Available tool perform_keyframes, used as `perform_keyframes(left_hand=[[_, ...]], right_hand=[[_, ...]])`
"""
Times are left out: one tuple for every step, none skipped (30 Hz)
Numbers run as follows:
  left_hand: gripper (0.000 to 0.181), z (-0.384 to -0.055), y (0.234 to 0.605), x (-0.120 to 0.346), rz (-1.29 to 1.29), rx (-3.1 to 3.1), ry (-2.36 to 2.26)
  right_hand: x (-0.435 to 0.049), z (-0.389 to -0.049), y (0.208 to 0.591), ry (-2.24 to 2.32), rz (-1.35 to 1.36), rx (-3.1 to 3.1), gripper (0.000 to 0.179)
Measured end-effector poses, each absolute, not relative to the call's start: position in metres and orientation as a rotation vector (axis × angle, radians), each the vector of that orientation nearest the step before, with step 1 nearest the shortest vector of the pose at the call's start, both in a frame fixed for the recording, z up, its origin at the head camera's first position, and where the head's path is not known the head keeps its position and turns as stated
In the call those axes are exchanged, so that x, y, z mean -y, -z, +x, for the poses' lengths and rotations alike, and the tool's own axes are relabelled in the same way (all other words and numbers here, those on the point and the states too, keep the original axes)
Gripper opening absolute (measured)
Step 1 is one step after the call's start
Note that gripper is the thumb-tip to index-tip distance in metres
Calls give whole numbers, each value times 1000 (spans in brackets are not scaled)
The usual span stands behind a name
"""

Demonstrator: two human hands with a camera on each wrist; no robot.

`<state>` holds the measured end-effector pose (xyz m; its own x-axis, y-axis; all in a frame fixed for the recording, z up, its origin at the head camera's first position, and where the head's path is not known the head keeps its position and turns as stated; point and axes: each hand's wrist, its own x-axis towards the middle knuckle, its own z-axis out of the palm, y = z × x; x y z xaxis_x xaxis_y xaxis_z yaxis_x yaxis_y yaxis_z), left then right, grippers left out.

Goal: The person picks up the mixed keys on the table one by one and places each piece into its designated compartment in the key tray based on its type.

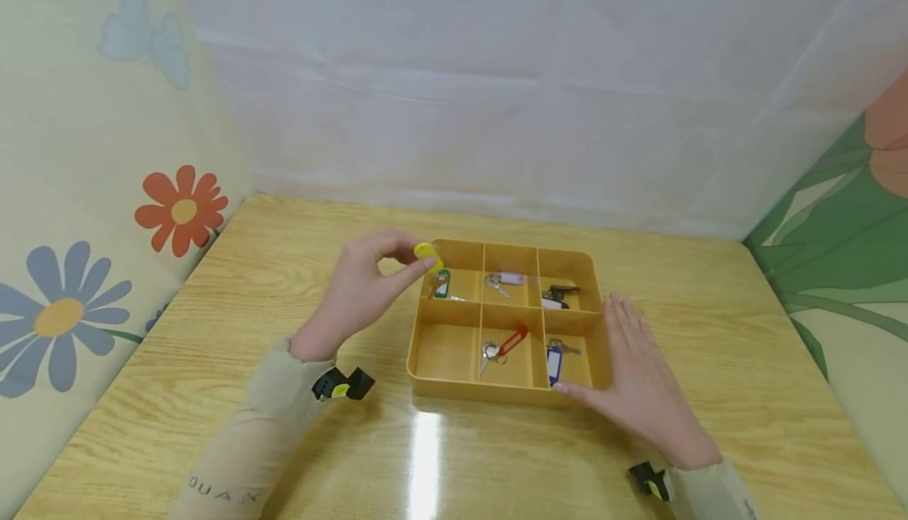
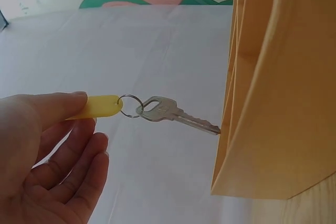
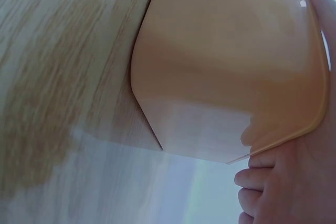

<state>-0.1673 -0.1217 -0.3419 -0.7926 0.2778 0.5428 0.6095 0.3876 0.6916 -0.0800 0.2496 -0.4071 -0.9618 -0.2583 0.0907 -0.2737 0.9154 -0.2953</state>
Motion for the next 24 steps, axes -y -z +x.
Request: perform_keyframes(left_hand=[[10,-166,343,121,-784,2317,1373],[11,-166,343,120,-795,2320,1378],[10,-165,344,119,-805,2323,1380],[10,-164,344,118,-815,2327,1383],[10,-163,345,117,-822,2334,1378],[10,-161,345,116,-830,2338,1370],[10,-161,345,116,-839,2343,1358],[10,-159,345,115,-844,2349,1350],[11,-158,345,115,-848,2356,1342],[11,-157,344,114,-853,2362,1335],[11,-156,344,113,-859,2365,1332],[11,-154,344,113,-866,2368,1332],[11,-153,344,113,-869,2372,1333],[11,-152,344,112,-872,2375,1332],[11,-151,344,112,-880,2377,1335],[11,-149,345,112,-886,2378,1335],[10,-148,345,112,-891,2380,1335],[10,-148,345,112,-894,2383,1331],[10,-147,346,112,-900,2386,1326],[11,-146,346,112,-905,2390,1324],[11,-145,346,112,-909,2394,1322],[11,-145,346,112,-913,2399,1321],[11,-144,347,111,-917,2405,1319],[11,-144,347,111,-918,2411,1320]], right_hand=[[-250,-80,407,-476,421,3024,128],[-250,-80,407,-475,421,3024,128],[-250,-80,407,-476,422,3025,128],[-250,-80,407,-478,422,3025,128],[-250,-80,407,-478,424,3024,128],[-250,-80,407,-479,424,3023,128],[-250,-80,407,-479,425,3022,128],[-250,-80,407,-479,426,3021,128],[-250,-80,407,-479,427,3017,128],[-250,-80,407,-477,424,3018,128],[-250,-80,407,-474,422,3019,129],[-250,-80,407,-473,420,3018,129],[-250,-80,407,-471,419,3017,129],[-249,-80,407,-470,418,3015,130],[-249,-80,408,-470,418,3014,130],[-249,-80,408,-468,417,3013,130],[-250,-80,408,-470,420,3009,130],[-250,-80,408,-472,422,3003,130],[-250,-80,409,-475,423,3002,129],[-250,-79,409,-476,423,2998,129],[-250,-79,409,-477,425,2997,129],[-250,-80,409,-476,421,2994,129],[-250,-80,409,-477,420,2995,129],[-250,-80,409,-477,420,2993,129]])
